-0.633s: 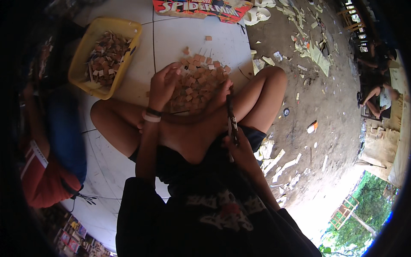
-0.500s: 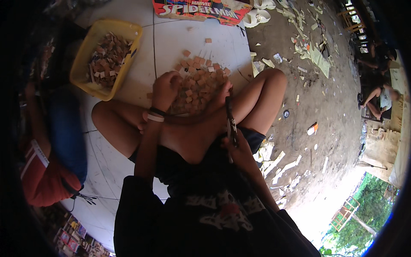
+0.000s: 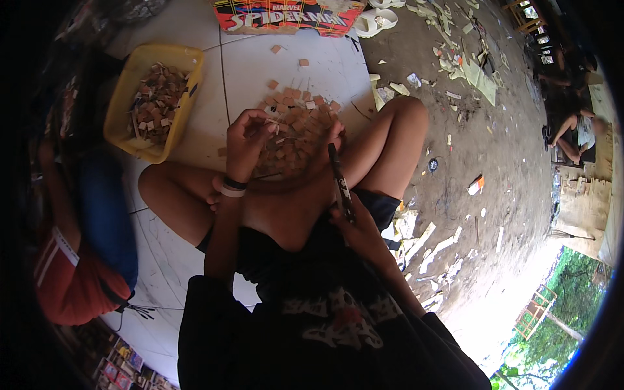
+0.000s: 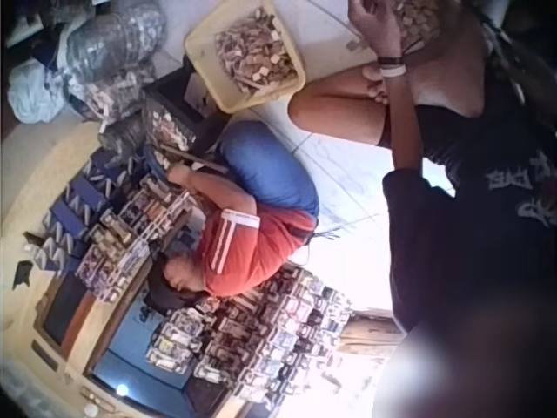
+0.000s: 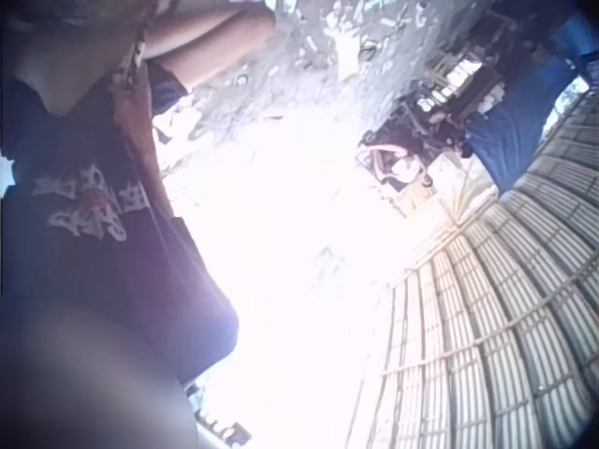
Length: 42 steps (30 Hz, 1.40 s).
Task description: The person sits on the floor and uses pliers to trim small wooden blocks, placing the trimmed pieces into a yellow container. The person repeatedly picks up blocks, trims them, and deposits them into the container.
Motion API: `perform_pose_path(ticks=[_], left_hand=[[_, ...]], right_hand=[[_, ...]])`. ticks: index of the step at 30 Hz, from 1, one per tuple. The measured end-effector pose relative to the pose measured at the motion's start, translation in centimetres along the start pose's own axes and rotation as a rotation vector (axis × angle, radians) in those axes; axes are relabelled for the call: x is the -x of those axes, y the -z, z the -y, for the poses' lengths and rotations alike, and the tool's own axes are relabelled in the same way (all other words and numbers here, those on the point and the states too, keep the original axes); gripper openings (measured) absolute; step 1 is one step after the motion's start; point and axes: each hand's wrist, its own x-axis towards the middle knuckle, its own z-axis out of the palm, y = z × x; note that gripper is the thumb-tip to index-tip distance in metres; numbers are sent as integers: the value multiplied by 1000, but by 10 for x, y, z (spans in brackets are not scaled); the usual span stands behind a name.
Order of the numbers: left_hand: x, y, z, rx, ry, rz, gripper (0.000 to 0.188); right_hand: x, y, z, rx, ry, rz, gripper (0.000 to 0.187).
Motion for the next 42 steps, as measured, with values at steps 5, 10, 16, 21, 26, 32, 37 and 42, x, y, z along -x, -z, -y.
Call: perform_pose_path(ticks=[5,10,16,21,26,32,37,42], left_hand=[[9,-16,-7,69,46,54,19],[27,-44,-1,87,71,85,20],[31,-48,4,63,13,91,20],[32,-46,0,37,14,113,19],[32,-47,-2,67,27,131,17],[33,-49,-4,51,9,128,16],[35,-56,-7,108,-63,99,16],[41,-58,-11,53,-135,-4,16]], right_hand=[[-3,-8,8,75,40,50,52],[-4,-18,16,95,83,31,56],[-4,-21,25,97,49,20,54],[-4,-23,28,106,16,-1,51],[-4,-23,28,103,45,0,50],[-2,-24,31,147,18,-16,56],[-1,-21,39,119,-7,13,62],[-14,-37,28,413,396,-160,70]])
